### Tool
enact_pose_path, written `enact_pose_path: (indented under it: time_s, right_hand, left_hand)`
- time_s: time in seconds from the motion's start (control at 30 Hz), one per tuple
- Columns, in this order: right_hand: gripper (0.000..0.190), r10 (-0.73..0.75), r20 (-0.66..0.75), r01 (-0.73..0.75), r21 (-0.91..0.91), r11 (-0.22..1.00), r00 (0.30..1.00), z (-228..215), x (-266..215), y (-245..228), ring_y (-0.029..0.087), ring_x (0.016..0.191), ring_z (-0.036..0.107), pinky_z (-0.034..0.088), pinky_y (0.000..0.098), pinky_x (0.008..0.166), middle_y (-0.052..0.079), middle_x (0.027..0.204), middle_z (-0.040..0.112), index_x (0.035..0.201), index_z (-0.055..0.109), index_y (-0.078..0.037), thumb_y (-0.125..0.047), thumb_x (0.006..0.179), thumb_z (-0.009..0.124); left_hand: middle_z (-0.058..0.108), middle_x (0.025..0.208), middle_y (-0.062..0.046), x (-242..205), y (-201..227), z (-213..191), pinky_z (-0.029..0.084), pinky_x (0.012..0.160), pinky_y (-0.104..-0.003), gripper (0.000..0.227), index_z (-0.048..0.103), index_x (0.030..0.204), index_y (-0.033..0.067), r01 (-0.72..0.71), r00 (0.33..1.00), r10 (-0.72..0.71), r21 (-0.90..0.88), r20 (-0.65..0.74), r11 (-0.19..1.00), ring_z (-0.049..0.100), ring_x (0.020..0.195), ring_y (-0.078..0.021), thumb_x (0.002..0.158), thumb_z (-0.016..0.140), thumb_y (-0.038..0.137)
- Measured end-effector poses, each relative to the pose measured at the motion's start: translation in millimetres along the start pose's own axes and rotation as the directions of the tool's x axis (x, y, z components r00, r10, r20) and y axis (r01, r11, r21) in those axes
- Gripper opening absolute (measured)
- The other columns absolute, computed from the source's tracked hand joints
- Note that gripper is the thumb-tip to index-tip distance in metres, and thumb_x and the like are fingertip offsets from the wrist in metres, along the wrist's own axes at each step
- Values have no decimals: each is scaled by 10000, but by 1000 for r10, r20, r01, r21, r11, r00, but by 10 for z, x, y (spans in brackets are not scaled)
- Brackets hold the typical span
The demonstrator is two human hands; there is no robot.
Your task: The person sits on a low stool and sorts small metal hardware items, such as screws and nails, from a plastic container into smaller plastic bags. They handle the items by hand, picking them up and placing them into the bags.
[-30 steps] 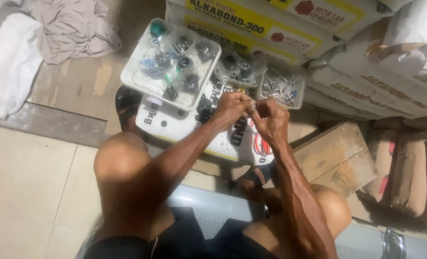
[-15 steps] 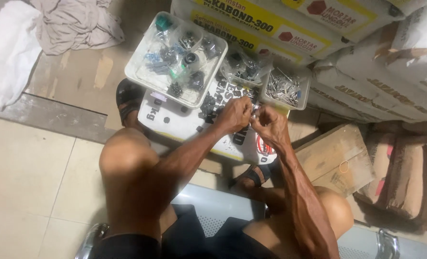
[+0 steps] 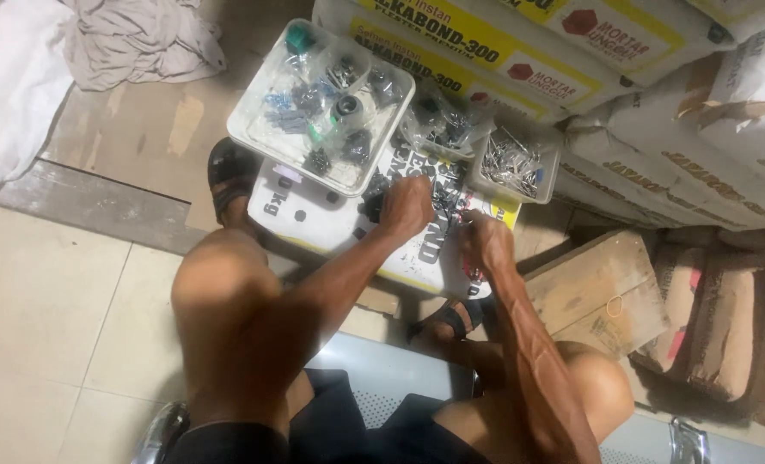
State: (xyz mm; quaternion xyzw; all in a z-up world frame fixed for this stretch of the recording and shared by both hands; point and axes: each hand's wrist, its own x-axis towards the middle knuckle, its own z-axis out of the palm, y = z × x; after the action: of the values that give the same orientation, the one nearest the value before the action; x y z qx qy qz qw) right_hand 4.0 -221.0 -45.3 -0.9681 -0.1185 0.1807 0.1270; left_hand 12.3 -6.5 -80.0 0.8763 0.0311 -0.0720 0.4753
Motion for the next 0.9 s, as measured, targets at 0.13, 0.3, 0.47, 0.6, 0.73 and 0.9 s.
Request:
enact_pose_path:
  time_s: [0.13, 0.3, 0.47, 0.6, 0.73, 0.9]
  right_hand:
    - [410, 6, -89, 4, 110, 994, 996, 54, 195, 469, 482, 1027, 702, 556, 626, 906, 201, 1035, 751, 1158, 735, -132, -40, 760, 762]
    - [301, 173, 25, -173, 1, 985, 985, -15, 47, 25, 549, 953, 706, 549, 642, 889, 344, 909, 728, 1002, 730, 50, -99, 929, 479]
    - [133, 32, -97, -27, 53, 998, 995, 270, 273, 538, 477, 842, 724, 567, 594, 765, 226, 821, 725, 936, 708, -35, -139, 874, 654]
    - [74, 42, -247, 144, 687, 713, 968, -505, -85, -205, 130, 683, 569, 501, 303, 623, 24, 669, 611, 853, 688, -76, -77, 916, 650]
    - [81, -6, -78, 77, 950, 303, 997, -737, -68, -349, 109, 587, 525, 435, 234, 514, 52, 641, 549, 897, 634, -11, -34, 829, 596]
    - [177, 88, -131, 97, 942, 321, 987, -970, -199, -692, 98, 671, 575, 461, 228, 558, 69, 795, 622, 1026, 681, 12, -85, 880, 651]
  left_hand:
    - [699, 755, -271, -57, 5, -68, 603, 570, -514, 167, 692, 861, -65, -29, 1000, 30, 33, -5, 999, 741, 767, -472, 880, 582, 60]
    - [710, 779, -274, -119, 141, -235, 582, 569, -518, 208, 688, 864, -57, -70, 997, 70, -14, 31, 997, 735, 790, -476, 900, 541, 85]
    - [709, 759, -245, -114, 205, -212, 563, 548, -477, 198, 688, 888, -26, -108, 994, 110, -66, 24, 992, 743, 743, -431, 913, 526, 87]
    - [691, 940, -382, -421, 837, -773, 567, 700, -591, 248, 686, 1142, -110, -252, 959, 280, -315, 47, 915, 694, 895, -564, 958, 536, -37]
    - [713, 1100, -336, -477, 871, -761, 536, 853, -639, 269, 713, 1206, 45, -279, 923, 354, -370, 153, 886, 647, 1056, -584, 960, 612, 93]
    - [752, 887, -226, -294, 697, -554, 582, 718, -523, 156, 741, 936, 81, -283, 941, 311, -197, 130, 939, 732, 876, -461, 980, 597, 125]
